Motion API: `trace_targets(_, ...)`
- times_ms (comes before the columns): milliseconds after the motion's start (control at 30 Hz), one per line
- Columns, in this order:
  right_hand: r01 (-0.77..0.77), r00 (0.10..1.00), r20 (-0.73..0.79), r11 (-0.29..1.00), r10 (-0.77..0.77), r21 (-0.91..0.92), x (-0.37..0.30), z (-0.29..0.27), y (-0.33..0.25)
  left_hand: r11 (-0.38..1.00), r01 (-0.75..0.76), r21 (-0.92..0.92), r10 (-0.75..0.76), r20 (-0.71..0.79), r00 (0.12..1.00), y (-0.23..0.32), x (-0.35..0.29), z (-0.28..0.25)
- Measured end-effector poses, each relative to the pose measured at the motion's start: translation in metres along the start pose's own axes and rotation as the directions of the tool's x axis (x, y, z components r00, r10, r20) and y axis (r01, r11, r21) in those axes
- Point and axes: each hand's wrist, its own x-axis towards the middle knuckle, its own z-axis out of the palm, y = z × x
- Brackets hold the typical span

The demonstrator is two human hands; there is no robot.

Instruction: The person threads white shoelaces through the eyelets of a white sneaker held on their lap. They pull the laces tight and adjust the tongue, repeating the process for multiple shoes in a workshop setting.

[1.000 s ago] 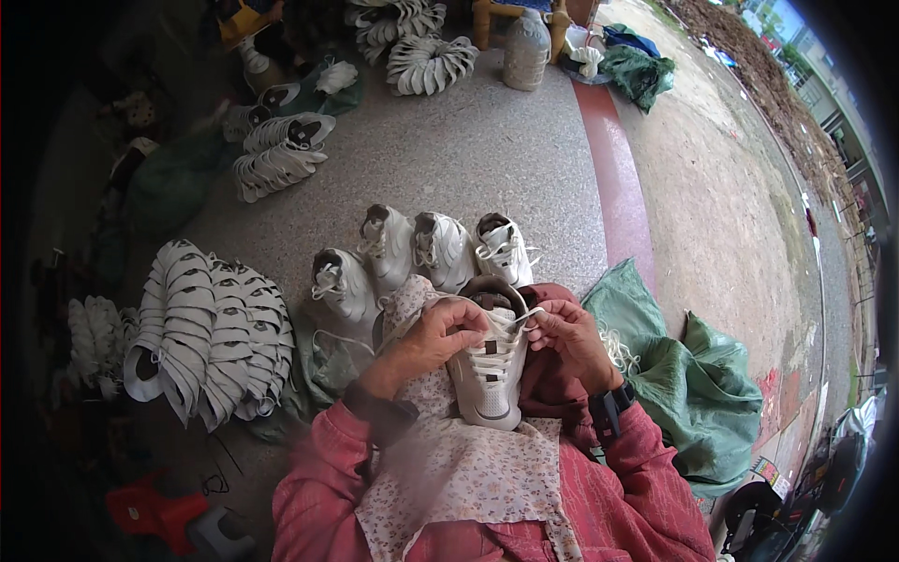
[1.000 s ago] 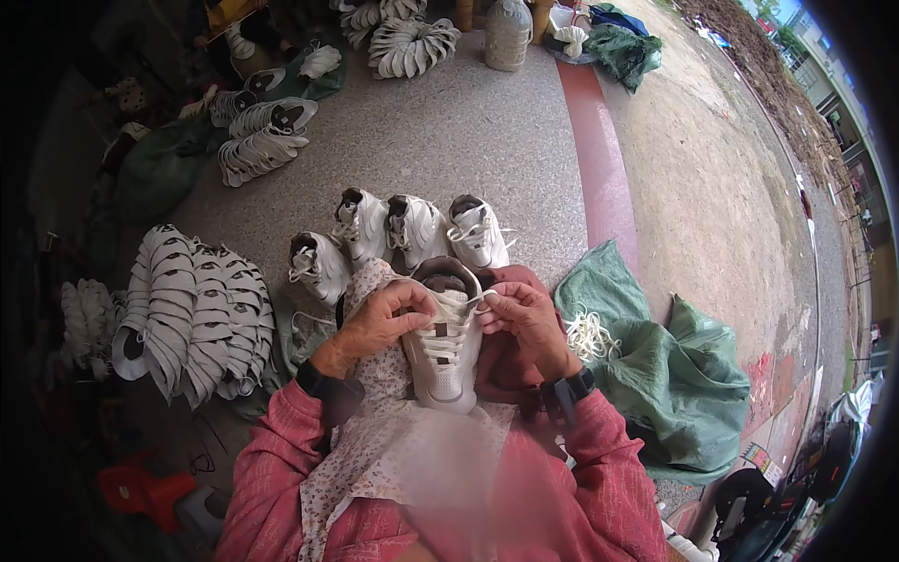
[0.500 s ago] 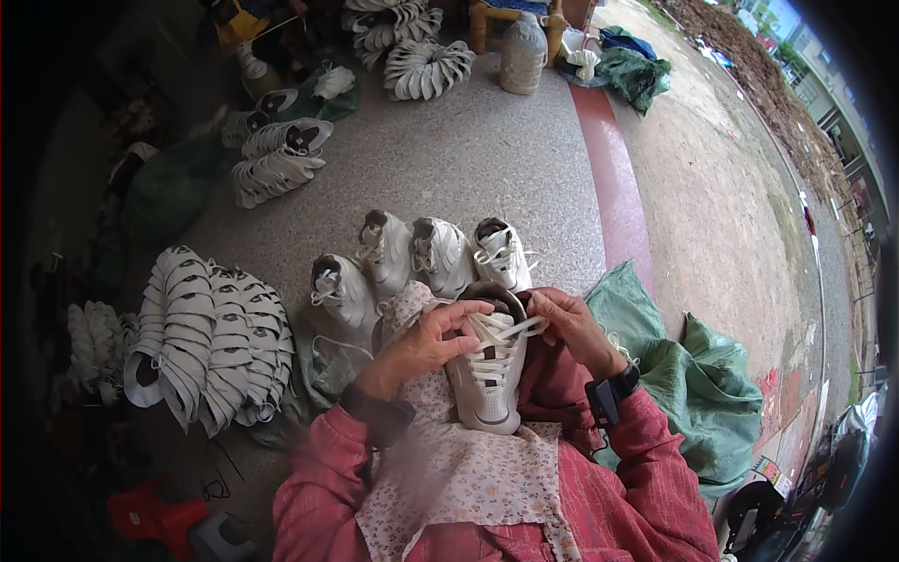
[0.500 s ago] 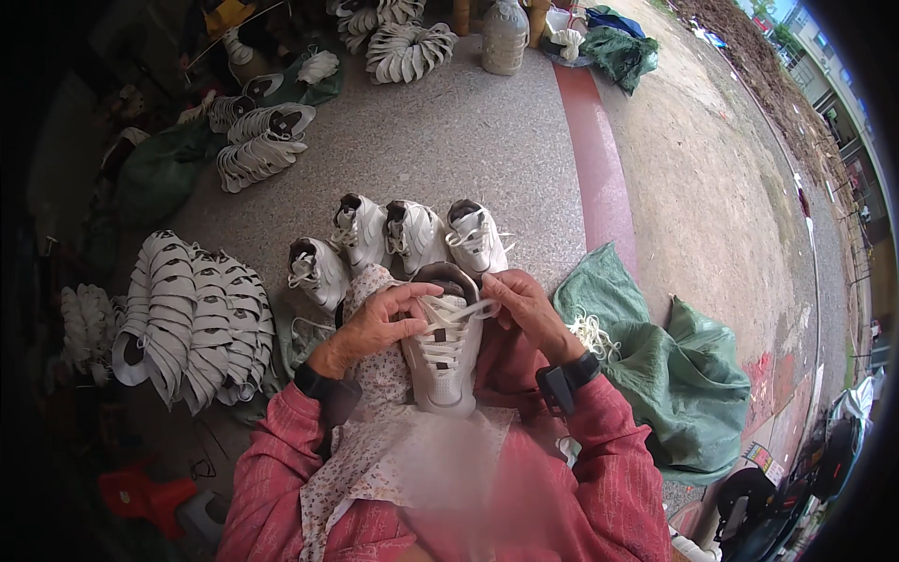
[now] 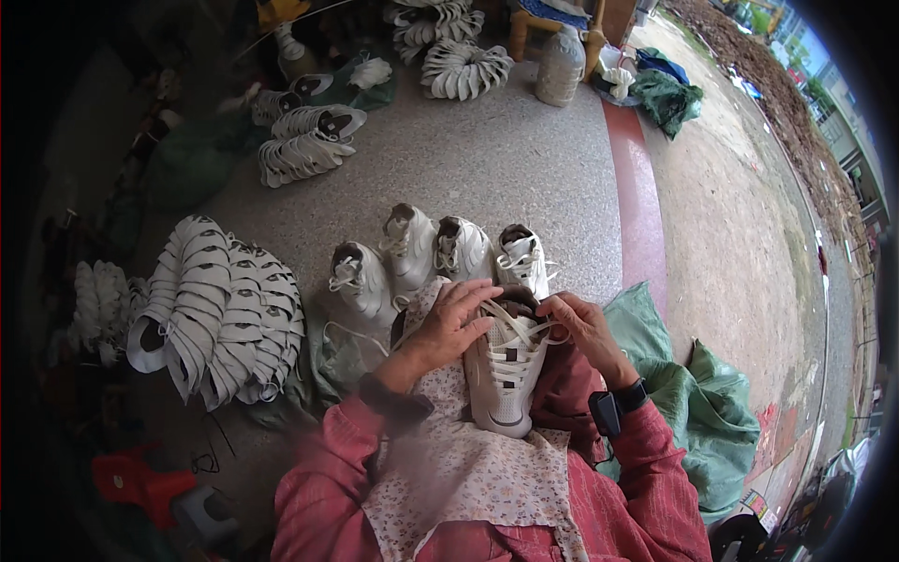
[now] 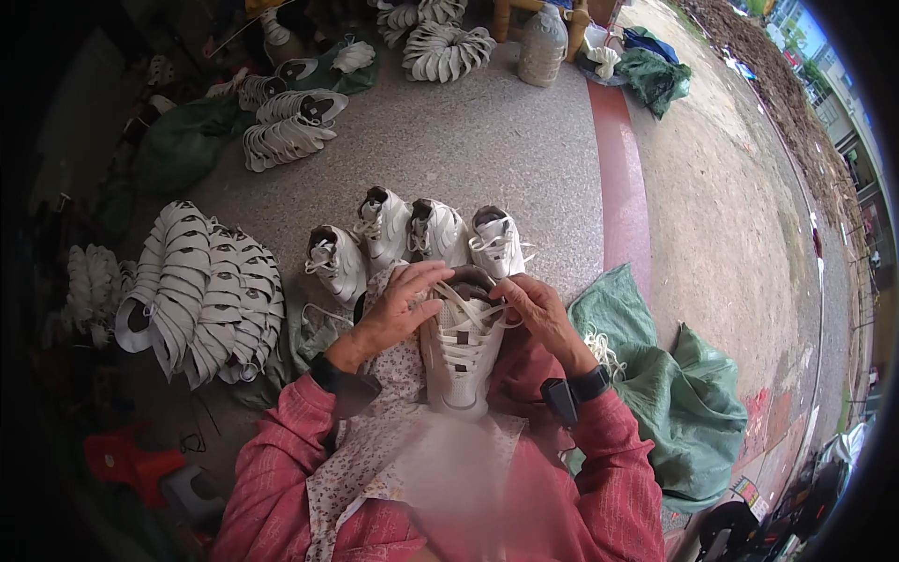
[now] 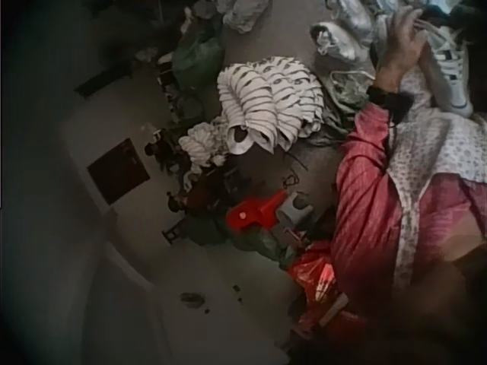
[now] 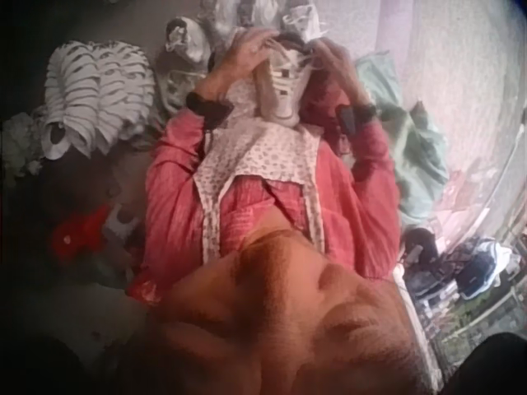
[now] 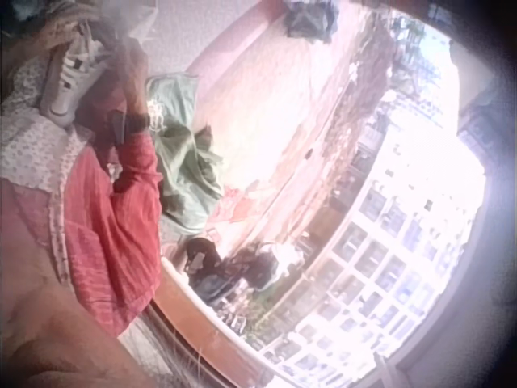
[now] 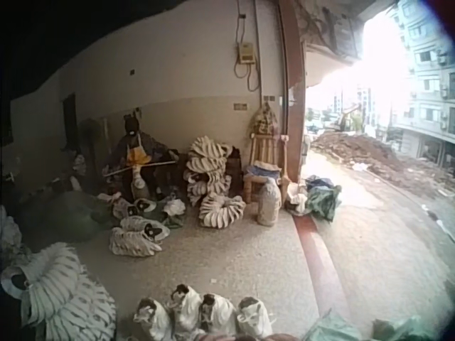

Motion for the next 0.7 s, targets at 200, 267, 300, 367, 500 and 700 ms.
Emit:
trace_targets(200, -0.011, 0.999, 0.039, 0.988, 0.017, -0.157, 0.003, -0.002, -0.019, 0.964, -0.112, 0.240, 0.064, 0.201, 0.978, -0.009, 0.027, -0.015)
trace_targets(267, 0.059, 0.998, 0.045, 0.990, -0.054, -0.128, 0.005, -0.005, -0.009, 0.941, -0.159, 0.299, 0.106, 0.186, 0.977, -0.007, 0.032, -0.011)
trace_targets(300, 0.091, 0.995, 0.048, 0.989, -0.086, -0.114, 0.006, -0.006, -0.005, 0.928, -0.180, 0.327, 0.125, 0.180, 0.976, -0.006, 0.034, -0.009)
trace_targets(367, 0.100, 0.993, 0.090, 0.973, -0.083, -0.207, 0.010, -0.003, -0.014, 0.924, -0.172, 0.342, 0.099, 0.220, 0.971, 0.001, 0.035, -0.014)
trace_targets(500, 0.104, 0.987, 0.151, 0.948, -0.061, -0.301, 0.016, 0.005, -0.027, 0.956, -0.142, 0.258, 0.076, 0.252, 0.965, 0.029, 0.019, -0.028)
trace_targets(700, 0.417, 0.905, 0.331, 0.716, -0.267, -0.560, 0.035, 0.018, -0.036, 0.994, -0.031, 0.103, 0.003, 0.266, 0.964, 0.121, -0.040, -0.104)
